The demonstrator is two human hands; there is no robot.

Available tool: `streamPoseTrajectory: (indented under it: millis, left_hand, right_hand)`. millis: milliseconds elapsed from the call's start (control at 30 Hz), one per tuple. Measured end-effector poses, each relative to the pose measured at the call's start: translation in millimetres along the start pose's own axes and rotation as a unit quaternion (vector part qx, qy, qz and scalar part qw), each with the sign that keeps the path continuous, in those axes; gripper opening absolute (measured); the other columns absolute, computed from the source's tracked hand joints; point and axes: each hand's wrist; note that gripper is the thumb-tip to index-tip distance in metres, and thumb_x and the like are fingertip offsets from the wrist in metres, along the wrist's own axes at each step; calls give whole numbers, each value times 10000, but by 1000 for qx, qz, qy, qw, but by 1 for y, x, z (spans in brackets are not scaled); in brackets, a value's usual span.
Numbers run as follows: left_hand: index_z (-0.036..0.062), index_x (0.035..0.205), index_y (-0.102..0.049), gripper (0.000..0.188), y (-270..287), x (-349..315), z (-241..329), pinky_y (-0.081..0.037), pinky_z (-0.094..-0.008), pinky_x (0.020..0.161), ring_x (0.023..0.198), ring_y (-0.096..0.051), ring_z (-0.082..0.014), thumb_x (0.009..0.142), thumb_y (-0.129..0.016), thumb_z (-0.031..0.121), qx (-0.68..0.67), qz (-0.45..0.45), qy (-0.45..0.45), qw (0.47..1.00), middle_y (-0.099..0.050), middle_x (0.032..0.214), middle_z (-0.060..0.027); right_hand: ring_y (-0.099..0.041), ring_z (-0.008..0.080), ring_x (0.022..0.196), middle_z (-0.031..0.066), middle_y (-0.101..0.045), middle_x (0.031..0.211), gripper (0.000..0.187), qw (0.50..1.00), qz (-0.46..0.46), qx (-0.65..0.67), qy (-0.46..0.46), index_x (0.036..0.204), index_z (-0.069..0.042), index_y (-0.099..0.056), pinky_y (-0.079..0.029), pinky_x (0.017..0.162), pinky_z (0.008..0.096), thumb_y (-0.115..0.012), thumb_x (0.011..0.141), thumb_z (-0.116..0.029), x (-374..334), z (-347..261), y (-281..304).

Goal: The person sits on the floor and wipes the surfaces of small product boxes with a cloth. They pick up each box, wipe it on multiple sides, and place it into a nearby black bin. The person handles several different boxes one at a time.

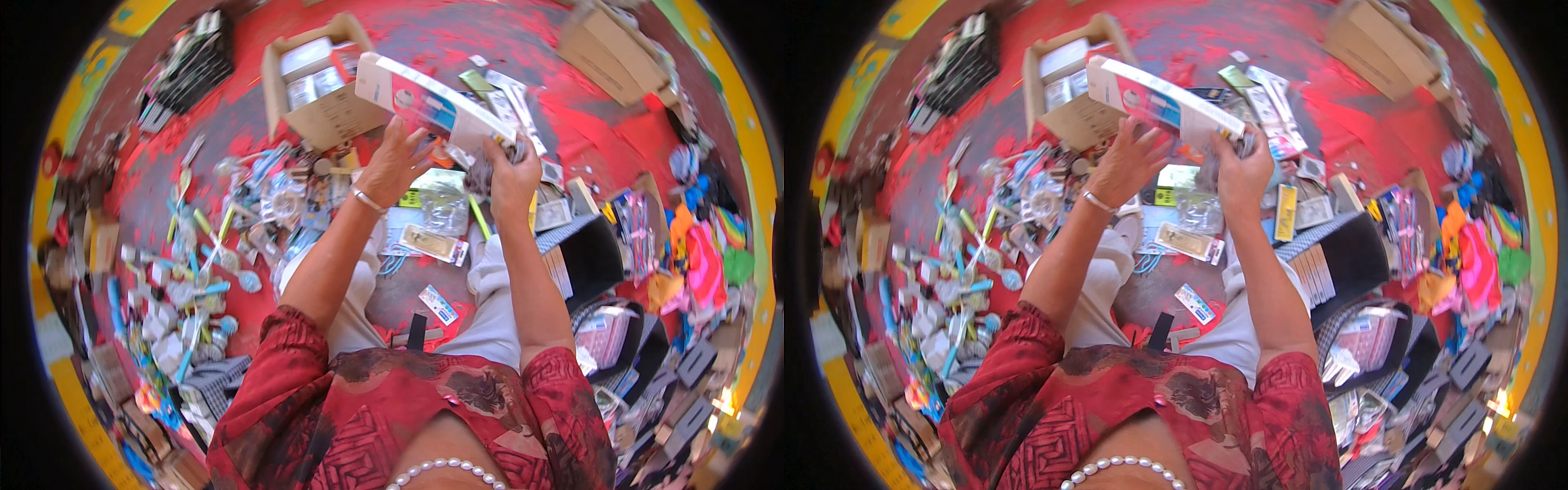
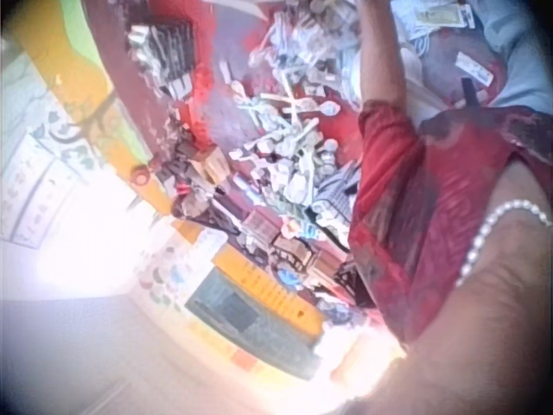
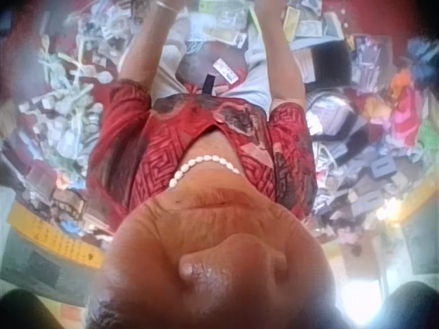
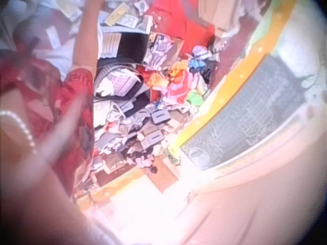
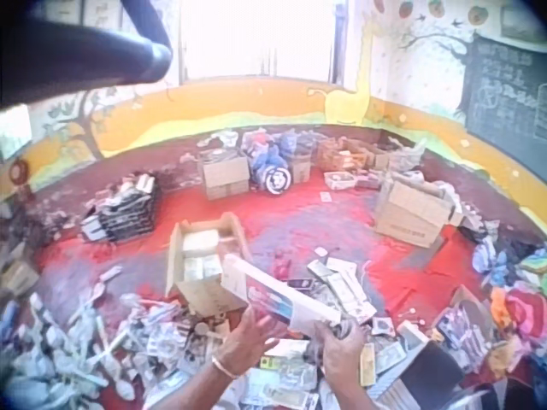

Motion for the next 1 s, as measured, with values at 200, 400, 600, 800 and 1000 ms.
streamPoseTrajectory:
  millis: [200,400,600,800,1000]
  left_hand:
    - [102,1111,-538,535,5,6,23,-472,-326,824,881,-579,-164,798,-547,536,-73,73,-153,983,-616,963,-23]
    - [64,1138,-493,447,1,-7,38,-525,-278,675,773,-607,-105,873,-533,422,70,55,-107,990,-611,902,-27]
    - [77,1329,-342,519,-40,-16,-12,-487,-227,753,919,-555,-68,908,-519,323,126,33,-78,988,-552,1131,-38]
    - [119,1355,-327,528,-48,-34,-20,-444,-181,687,815,-505,-38,915,-493,358,199,-60,22,978,-530,1021,22]
    - [123,1392,-189,941,-44,-29,-8,-346,-244,822,1001,-402,-141,680,-694,474,224,-131,36,965,-390,1165,-49]
  right_hand:
    - [-599,182,708,117,-626,796,391,956,-243,-148,74,1003,-9,-570,-469,669,311,-731,678,-155,-55,-6,-16]
    - [-563,84,634,21,-601,729,131,982,-172,69,-33,818,-70,-600,-474,588,238,-691,726,-88,-9,-41,17]
    - [-582,208,685,69,-584,787,164,925,-177,-115,317,819,-68,-567,-466,626,301,-698,719,-76,-36,-34,-14]
    - [-565,188,646,93,-605,739,128,963,85,-131,220,821,-32,-579,-444,586,309,-639,814,-145,34,-14,10]
    - [-500,64,608,-12,-558,669,238,990,11,98,-100,813,-24,-614,-407,545,230,-615,854,-258,45,-8,31]
Point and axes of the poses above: each hand's wrist, its own x-axis towards the middle knuckle, its own y-axis out of the back of the hand, z = x × y
